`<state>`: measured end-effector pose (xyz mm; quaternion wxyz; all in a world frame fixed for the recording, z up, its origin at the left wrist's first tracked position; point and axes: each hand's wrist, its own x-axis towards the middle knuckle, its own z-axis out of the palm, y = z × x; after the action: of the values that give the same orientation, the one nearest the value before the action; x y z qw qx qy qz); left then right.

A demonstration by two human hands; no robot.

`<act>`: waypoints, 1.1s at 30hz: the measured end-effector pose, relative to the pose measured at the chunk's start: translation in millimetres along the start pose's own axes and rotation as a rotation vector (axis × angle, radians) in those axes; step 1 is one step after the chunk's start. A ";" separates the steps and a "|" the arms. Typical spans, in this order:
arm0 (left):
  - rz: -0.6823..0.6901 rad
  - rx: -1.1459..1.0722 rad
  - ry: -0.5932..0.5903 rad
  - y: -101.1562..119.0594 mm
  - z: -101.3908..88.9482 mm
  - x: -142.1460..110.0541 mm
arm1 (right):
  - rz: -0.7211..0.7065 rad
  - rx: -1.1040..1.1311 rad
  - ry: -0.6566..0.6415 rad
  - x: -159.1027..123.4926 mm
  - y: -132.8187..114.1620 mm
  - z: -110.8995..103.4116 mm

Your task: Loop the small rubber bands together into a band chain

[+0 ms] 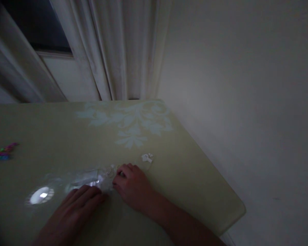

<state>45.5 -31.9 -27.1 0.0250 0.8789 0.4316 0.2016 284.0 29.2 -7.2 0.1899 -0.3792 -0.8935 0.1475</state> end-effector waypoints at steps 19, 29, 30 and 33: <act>-0.183 -0.520 0.128 15.5 20.5 -5.6 | 0.202 0.522 0.124 -0.1 0.8 -13.2; -0.055 -0.378 0.167 4.8 9.4 -3.1 | 0.229 0.641 0.185 -1.2 3.4 -10.4; -0.015 -0.344 0.175 3.4 8.3 -3.2 | 0.238 0.650 0.193 -1.2 3.9 -10.0; 0.045 -0.285 0.113 0.2 5.8 -5.1 | 0.257 0.658 0.221 -1.4 4.4 -9.9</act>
<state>45.1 -35.2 -34.1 0.1205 0.8632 0.3796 0.3104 292.1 32.3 -0.6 0.3770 -0.4205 -0.7174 0.4079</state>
